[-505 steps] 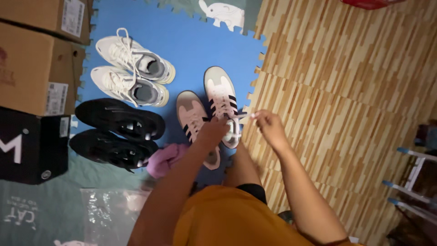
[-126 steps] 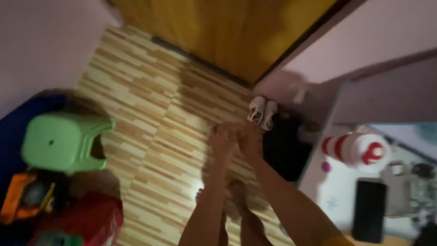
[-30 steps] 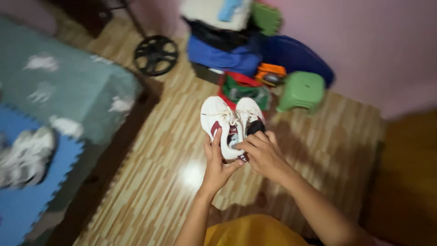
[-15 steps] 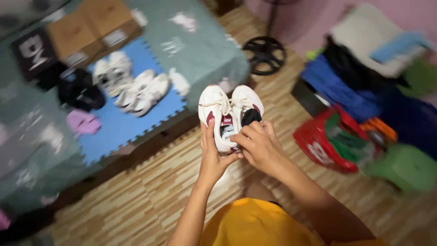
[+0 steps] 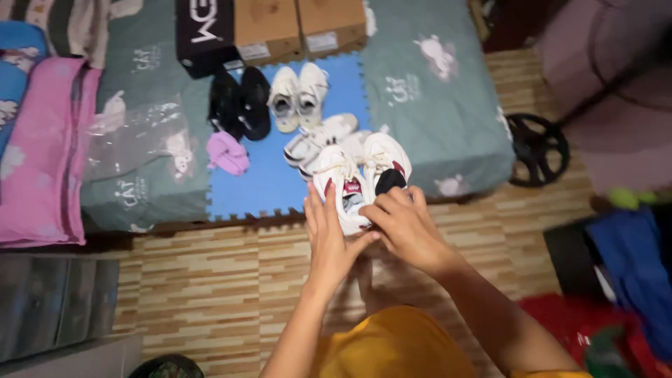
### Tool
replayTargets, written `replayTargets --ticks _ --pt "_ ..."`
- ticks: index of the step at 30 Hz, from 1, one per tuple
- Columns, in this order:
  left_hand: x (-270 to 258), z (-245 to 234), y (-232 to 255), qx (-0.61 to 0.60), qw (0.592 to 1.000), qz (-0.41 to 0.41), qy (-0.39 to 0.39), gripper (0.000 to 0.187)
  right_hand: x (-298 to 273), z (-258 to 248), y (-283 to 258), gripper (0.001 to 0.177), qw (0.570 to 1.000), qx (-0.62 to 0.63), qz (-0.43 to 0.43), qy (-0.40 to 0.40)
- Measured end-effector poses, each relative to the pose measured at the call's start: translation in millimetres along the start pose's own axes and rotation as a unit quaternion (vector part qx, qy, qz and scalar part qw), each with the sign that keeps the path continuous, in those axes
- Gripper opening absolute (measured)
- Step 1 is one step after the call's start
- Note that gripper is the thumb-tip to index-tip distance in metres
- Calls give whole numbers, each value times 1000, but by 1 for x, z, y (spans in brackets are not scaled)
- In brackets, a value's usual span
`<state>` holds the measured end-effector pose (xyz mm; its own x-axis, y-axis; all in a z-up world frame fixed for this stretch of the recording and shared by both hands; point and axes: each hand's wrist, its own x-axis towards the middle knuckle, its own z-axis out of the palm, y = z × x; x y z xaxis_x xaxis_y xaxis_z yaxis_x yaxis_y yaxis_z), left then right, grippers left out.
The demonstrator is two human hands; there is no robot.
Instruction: The person ties the laces of a white sneaker, then picks up a pink cloth and wipes the upper and sides of a white sneaker with a red logo. The person handles the shoes one at a time and places them back on the floor mat.
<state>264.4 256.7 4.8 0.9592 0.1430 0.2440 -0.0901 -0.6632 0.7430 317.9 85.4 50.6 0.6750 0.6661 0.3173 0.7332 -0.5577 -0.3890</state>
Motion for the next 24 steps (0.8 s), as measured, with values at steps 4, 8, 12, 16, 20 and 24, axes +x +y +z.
replayTargets --ticks 4,8,12,16,20,24 --pt "68 -12 -18 56 998 14 27 110 67 20 43 44 999 19 -33 -19" --pt "122 -20 -42 104 993 53 26 80 117 49 78 35 998 -11 -59 -7" --pt "155 -26 -72 134 990 51 11 57 160 86 102 42 996 10 -68 -56" --pt "171 -36 -113 160 986 -10 -32 47 187 127 105 42 995 7 -74 -67" --pt "178 -54 -170 185 979 -29 -75 43 213 180 94 49 991 24 -60 -121" --pt "186 -80 -238 141 986 7 -88 50 238 240 69 47 986 49 -5 -159"
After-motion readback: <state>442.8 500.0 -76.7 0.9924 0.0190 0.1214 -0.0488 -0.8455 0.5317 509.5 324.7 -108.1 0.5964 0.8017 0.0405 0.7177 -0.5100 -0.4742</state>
